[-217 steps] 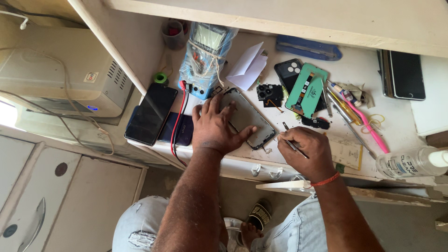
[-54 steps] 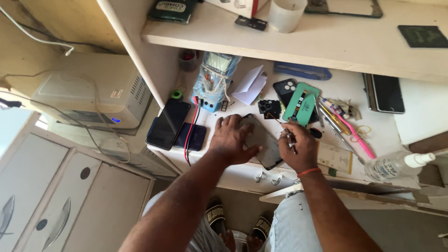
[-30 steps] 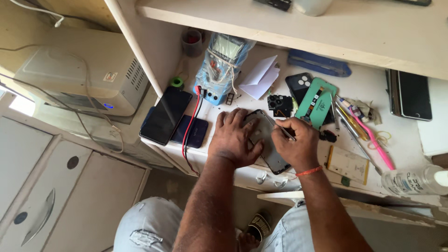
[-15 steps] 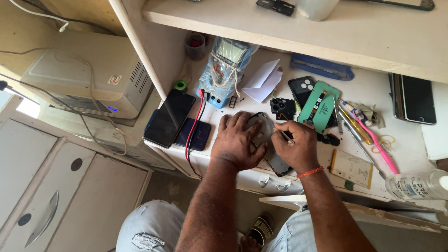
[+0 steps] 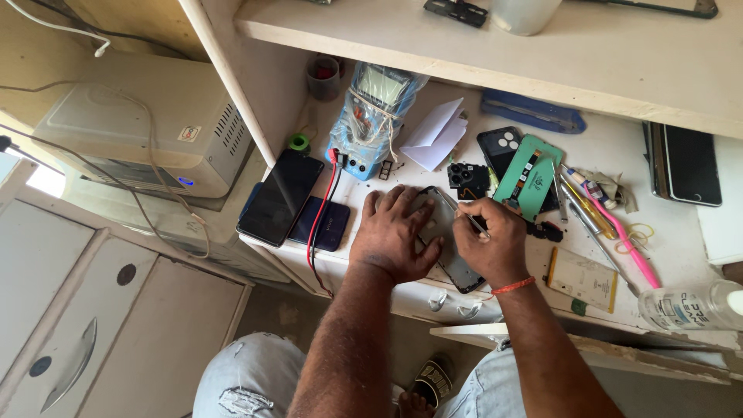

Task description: The person pries around the edge of a disassembled smartphone mid-frame on a cluttered repair bench, holding the frame steady with one hand while working a thin metal tool along the seam. Near the end they switch to a pink plastic pry tool and continue working around the phone frame.

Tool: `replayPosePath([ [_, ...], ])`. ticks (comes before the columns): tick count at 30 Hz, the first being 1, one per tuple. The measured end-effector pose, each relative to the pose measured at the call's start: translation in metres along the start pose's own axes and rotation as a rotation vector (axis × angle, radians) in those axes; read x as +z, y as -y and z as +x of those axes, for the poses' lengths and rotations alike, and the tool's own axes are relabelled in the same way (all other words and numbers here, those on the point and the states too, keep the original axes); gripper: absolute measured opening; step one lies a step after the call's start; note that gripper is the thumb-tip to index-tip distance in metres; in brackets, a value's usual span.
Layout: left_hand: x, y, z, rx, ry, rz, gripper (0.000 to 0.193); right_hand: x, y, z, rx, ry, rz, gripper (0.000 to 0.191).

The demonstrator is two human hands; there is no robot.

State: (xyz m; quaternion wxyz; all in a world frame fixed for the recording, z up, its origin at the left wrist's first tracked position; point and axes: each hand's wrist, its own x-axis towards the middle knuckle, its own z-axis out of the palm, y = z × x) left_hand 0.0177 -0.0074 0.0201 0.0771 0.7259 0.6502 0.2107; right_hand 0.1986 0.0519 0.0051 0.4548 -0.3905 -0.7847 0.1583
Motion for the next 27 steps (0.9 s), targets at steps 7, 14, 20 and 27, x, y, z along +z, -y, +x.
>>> replayPosePath([
  [7,-0.0026,-0.0011,-0.0001,-0.001,-0.002,-0.017,0.067,0.0011,0.0012,0.0008,-0.015,0.035,-0.028,0.009],
  [14,-0.0014,-0.0012,0.0002,-0.009,0.008,-0.001,0.066,0.0019,0.0025,0.0011,0.010,0.061,-0.017,0.011],
  [20,0.0007,0.0005,0.0000,0.004,-0.019,-0.008,0.067,0.0014,0.0045,0.0026,-0.035,0.070,-0.036,0.012],
  [27,0.0020,0.0010,-0.0008,0.022,-0.057,-0.037,0.067,0.0034,0.0036,0.0044,0.033,0.100,-0.053,0.013],
])
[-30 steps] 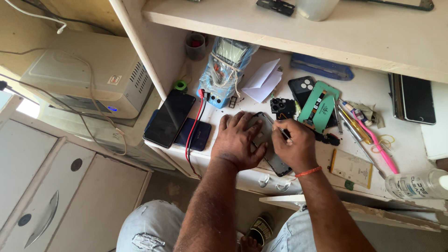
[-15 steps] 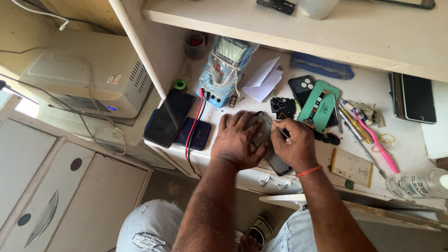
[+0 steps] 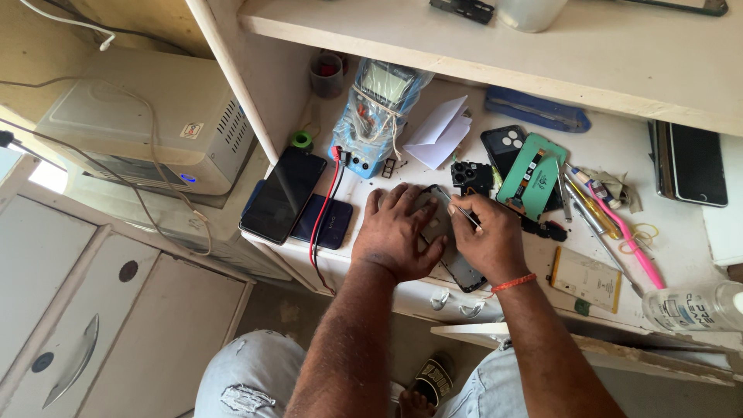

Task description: The person pries around the edge of a disassembled smartphone mid-frame on a cluttered repair bench, holding the frame steady with one hand while working a thin metal tool along the seam. Near the end they switch to a pink plastic pry tool and continue working around the phone frame.

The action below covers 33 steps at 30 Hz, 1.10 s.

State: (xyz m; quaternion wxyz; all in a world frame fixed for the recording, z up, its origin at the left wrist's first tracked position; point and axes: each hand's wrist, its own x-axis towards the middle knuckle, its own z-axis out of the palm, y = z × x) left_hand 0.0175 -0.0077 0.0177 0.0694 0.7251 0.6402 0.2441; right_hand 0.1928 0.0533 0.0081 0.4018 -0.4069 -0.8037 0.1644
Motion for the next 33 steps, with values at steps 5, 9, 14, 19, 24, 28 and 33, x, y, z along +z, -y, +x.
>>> replayPosePath([
  [5,0.000,0.003,0.000,0.017,0.010,0.000,0.065,0.003,-0.005,0.005,0.166,0.058,0.058,0.014],
  [9,0.000,0.003,0.001,0.019,0.004,0.007,0.066,0.004,-0.007,0.004,0.074,0.039,0.065,0.014],
  [14,0.001,0.002,0.000,0.002,0.017,0.009,0.066,0.004,-0.004,0.003,0.112,0.035,0.037,0.012],
  [19,0.003,0.002,0.000,0.010,0.010,0.012,0.065,0.005,0.001,0.002,0.193,0.048,0.030,0.011],
  [24,0.002,0.002,0.000,0.002,0.002,0.001,0.065,0.005,0.002,0.002,-0.010,0.019,0.044,0.014],
  [28,0.002,0.002,0.000,0.012,0.000,0.000,0.066,0.006,0.002,0.002,0.133,0.020,0.055,0.012],
  [33,0.003,0.003,0.000,0.016,-0.011,-0.011,0.065,0.006,0.004,0.002,0.118,0.011,0.040,0.011],
])
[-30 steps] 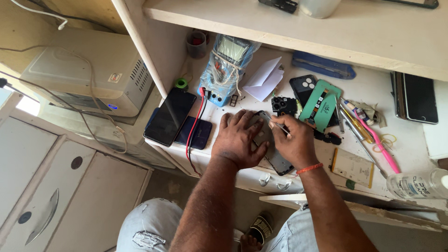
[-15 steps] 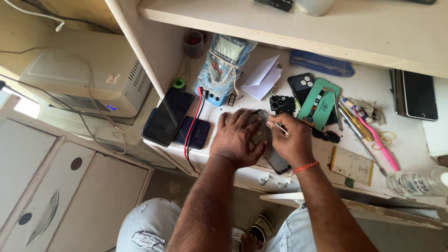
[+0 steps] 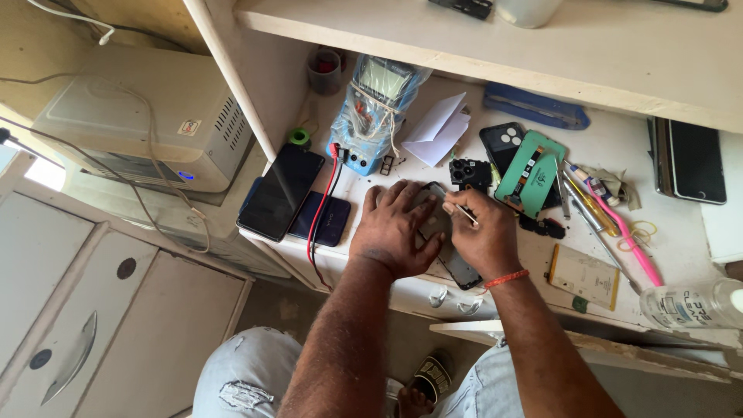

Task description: The person pries around the edge of a disassembled smartphone mid-frame on a cluttered repair bench, holding the frame steady with one hand while working a thin metal tool along the seam. Near the end they switch to a pink plastic pry tool and continue working around the phone frame.

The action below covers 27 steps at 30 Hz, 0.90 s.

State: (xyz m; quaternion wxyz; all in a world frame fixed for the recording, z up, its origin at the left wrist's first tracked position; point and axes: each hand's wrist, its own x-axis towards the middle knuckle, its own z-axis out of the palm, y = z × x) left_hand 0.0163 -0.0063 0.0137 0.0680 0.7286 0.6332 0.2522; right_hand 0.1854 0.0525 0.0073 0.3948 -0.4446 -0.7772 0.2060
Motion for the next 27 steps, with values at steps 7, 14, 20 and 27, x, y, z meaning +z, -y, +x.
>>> replayPosePath([
  [7,-0.007,-0.005,-0.003,-0.020,-0.053,0.032,0.064,-0.002,-0.002,-0.001,-0.073,-0.014,0.040,0.009],
  [14,-0.013,-0.011,-0.011,-0.134,-0.030,0.078,0.067,-0.003,0.002,0.001,0.042,0.022,0.009,0.010],
  [20,-0.008,-0.006,-0.013,-0.032,-0.146,0.058,0.052,-0.004,0.006,-0.002,-0.112,-0.027,0.013,0.011],
  [27,0.000,0.000,-0.013,0.127,-0.225,0.057,0.049,-0.001,-0.002,0.001,0.047,-0.043,0.188,0.013],
])
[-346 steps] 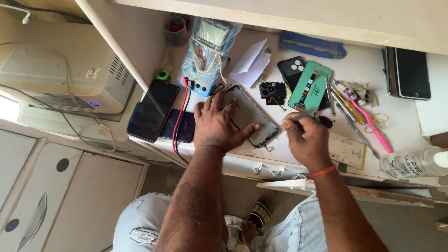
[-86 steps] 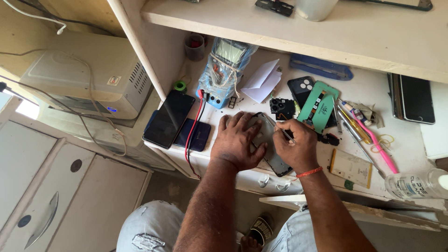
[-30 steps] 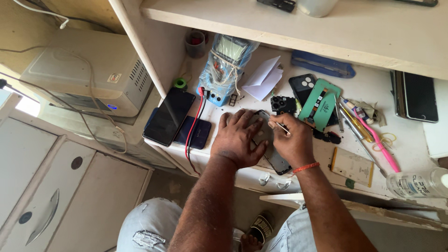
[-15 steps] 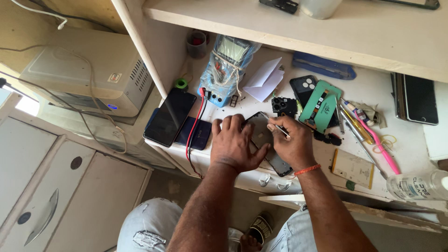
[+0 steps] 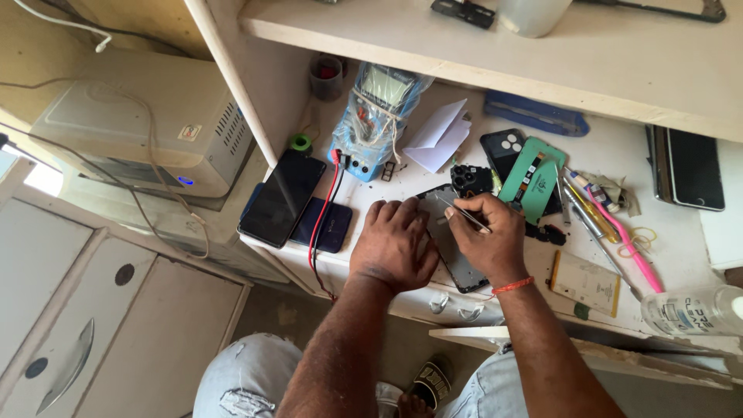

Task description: The person pries around the edge of a disassembled smartphone mid-frame on a cluttered repair bench, holding the frame steady with one hand while working a thin metal tool along the seam. Near the end they switch to a pink plastic pry tool and continue working around the phone frame.

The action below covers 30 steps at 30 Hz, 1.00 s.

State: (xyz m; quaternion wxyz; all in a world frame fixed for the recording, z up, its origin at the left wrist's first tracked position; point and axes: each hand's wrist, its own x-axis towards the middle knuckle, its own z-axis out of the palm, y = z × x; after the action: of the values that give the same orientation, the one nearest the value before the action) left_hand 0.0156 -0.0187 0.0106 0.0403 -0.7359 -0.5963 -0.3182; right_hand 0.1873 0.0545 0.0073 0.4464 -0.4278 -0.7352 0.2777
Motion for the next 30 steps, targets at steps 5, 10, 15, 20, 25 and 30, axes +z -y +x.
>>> replayPosePath([
  [5,-0.003,0.000,0.000,-0.037,0.056,-0.021,0.050,0.003,-0.001,-0.001,-0.036,-0.002,-0.055,0.015],
  [10,-0.003,-0.001,0.000,-0.034,0.025,-0.008,0.051,0.008,0.002,-0.003,-0.020,0.027,-0.051,0.015],
  [15,-0.002,0.000,0.000,-0.037,0.026,-0.030,0.050,0.008,0.004,-0.002,-0.032,0.036,-0.078,0.015],
  [20,0.000,0.001,0.000,-0.021,0.018,-0.014,0.048,0.009,0.004,-0.002,-0.049,0.036,-0.098,0.016],
  [25,0.001,0.003,0.000,-0.014,0.027,-0.006,0.049,0.010,0.004,-0.001,-0.053,0.055,-0.088,0.016],
  [30,0.001,0.003,0.001,-0.019,0.033,-0.019,0.046,0.011,0.004,-0.001,-0.016,0.038,-0.082,0.015],
])
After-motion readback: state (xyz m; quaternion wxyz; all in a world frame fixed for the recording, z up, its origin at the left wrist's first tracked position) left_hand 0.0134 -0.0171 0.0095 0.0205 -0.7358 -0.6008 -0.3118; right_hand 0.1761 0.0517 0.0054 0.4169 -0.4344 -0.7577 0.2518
